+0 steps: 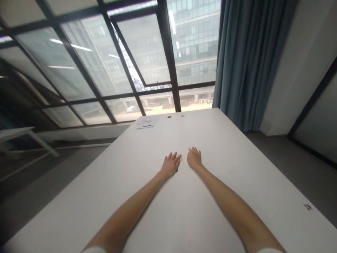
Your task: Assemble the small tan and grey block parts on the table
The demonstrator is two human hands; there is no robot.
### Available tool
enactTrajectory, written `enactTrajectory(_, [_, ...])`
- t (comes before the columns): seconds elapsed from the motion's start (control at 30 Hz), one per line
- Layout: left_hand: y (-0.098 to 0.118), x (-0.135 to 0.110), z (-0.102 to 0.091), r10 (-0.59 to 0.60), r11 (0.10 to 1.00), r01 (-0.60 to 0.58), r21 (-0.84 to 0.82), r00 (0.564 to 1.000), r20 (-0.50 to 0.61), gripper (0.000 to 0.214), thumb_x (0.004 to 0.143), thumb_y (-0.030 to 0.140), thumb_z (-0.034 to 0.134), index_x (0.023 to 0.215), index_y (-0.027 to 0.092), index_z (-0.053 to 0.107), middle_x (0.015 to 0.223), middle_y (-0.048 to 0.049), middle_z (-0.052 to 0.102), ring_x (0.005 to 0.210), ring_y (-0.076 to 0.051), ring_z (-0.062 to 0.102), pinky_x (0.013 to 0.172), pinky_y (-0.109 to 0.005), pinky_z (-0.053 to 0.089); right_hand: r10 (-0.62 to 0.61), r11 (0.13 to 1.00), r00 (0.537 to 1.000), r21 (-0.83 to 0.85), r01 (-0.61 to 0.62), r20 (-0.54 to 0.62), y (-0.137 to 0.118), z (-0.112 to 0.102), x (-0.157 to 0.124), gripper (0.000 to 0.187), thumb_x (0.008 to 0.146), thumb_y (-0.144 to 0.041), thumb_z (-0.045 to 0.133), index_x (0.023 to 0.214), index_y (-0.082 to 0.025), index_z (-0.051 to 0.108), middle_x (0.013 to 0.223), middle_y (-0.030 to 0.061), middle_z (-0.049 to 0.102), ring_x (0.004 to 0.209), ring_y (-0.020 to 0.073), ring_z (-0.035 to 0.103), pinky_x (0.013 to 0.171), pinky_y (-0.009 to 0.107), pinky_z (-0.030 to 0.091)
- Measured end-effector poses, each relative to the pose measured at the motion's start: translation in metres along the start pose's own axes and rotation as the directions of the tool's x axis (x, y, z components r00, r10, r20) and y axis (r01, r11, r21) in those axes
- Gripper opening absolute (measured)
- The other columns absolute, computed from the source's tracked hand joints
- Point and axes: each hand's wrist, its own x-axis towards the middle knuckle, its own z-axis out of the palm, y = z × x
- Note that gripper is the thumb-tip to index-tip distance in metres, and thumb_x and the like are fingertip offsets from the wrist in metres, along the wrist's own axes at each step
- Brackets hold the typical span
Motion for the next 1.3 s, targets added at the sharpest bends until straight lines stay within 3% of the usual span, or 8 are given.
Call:
enactTrajectory(0.17, [0.000,-0.018,-0.002,-0.027,1.000,0.027,-0.009,1.000,-0.006,0.053,0.104,0.044,0.031,0.155,0.033,0.039,0.162,-0.0069,0.037,0.150,-0.034,0.030,0.118,-0.059,0.027,-0.187,0.980,0.981,0.082,0.183,0.054,-0.038,0.008,-0.044,0.050,0.104,-0.025,0.026,0.149,-0.016,0.047,0.159,0.0134,0.040,0.148,0.0239,0.032,0.121,0.047,0.021])
enactTrajectory(0.37, [-0.015,-0.028,0.003,-0.119,0.991,0.100,-0.092,0.968,-0.223,0.057,0.105,0.031,0.026,0.159,0.012,0.027,0.149,-0.0188,0.050,0.140,-0.028,0.044,0.116,-0.048,0.033,-0.416,0.908,0.903,0.103,0.406,0.109,-0.058,0.011,-0.070,0.052,0.103,-0.025,0.028,0.153,-0.015,0.040,0.162,0.0125,0.036,0.151,0.0217,0.028,0.123,0.047,0.016])
enactTrajectory(0.6, [-0.036,-0.022,-0.001,-0.201,0.946,0.086,-0.314,0.913,-0.356,0.050,0.101,0.031,0.037,0.147,0.011,0.045,0.141,-0.0144,0.058,0.132,-0.022,0.051,0.115,-0.038,0.036,-0.462,0.887,0.869,0.062,0.458,0.176,-0.066,0.013,-0.063,0.058,0.103,-0.034,0.034,0.157,-0.014,0.032,0.165,0.0149,0.027,0.154,0.0257,0.020,0.124,0.053,0.012])
enactTrajectory(0.8, [-0.048,-0.035,-0.010,-0.431,0.821,0.150,-0.550,0.795,-0.427,0.045,0.105,0.037,0.028,0.139,0.019,0.052,0.132,-0.0101,0.064,0.124,-0.021,0.057,0.108,-0.038,0.042,-0.523,0.851,0.841,0.130,0.508,0.141,-0.077,0.026,-0.060,0.056,0.103,-0.027,0.031,0.158,-0.013,0.033,0.165,0.0121,0.028,0.154,0.0230,0.020,0.125,0.049,0.012])
enactTrajectory(0.93, [-0.066,-0.040,-0.022,-0.471,0.729,0.020,-0.684,0.740,-0.480,0.043,0.104,0.034,0.028,0.130,0.018,0.059,0.117,-0.0092,0.070,0.111,-0.019,0.064,0.101,-0.034,0.048,-0.449,0.864,0.893,0.263,0.430,0.016,-0.071,0.030,-0.053,0.056,0.102,-0.018,0.025,0.157,-0.010,0.034,0.163,0.0111,0.034,0.152,0.0176,0.026,0.125,0.038,0.017])
enactTrajectory(1.1, [-0.091,-0.051,-0.022,-0.318,0.822,0.023,-0.569,0.847,-0.426,0.036,0.099,0.033,0.041,0.117,0.017,0.069,0.113,-0.0093,0.073,0.110,-0.023,0.066,0.105,-0.040,0.047,-0.217,0.929,0.975,0.298,0.218,-0.034,-0.064,0.034,-0.045,0.059,0.092,-0.004,0.030,0.148,-0.010,0.048,0.152,0.0134,0.050,0.145,0.0191,0.041,0.122,0.036,0.026])
enactTrajectory(1.2, [-0.091,-0.056,-0.015,-0.014,0.926,-0.090,-0.367,0.962,-0.271,0.042,0.100,0.042,0.044,0.129,0.021,0.066,0.138,-0.0094,0.063,0.132,-0.025,0.054,0.116,-0.042,0.038,-0.361,0.904,0.932,0.251,0.345,0.019,-0.066,0.034,-0.049,0.053,0.093,-0.005,0.033,0.139,-0.015,0.058,0.149,0.0116,0.054,0.144,0.0204,0.042,0.122,0.039,0.024])
enactTrajectory(1.3, [-0.086,-0.058,-0.010,0.089,0.970,-0.106,-0.219,0.992,-0.085,0.051,0.103,0.049,0.036,0.144,0.024,0.054,0.156,-0.0088,0.046,0.146,-0.026,0.039,0.120,-0.046,0.032,-0.512,0.844,0.855,0.229,0.484,0.079,-0.069,0.031,-0.055,0.049,0.097,-0.013,0.036,0.142,-0.016,0.055,0.154,0.0101,0.048,0.146,0.0195,0.038,0.123,0.040,0.021])
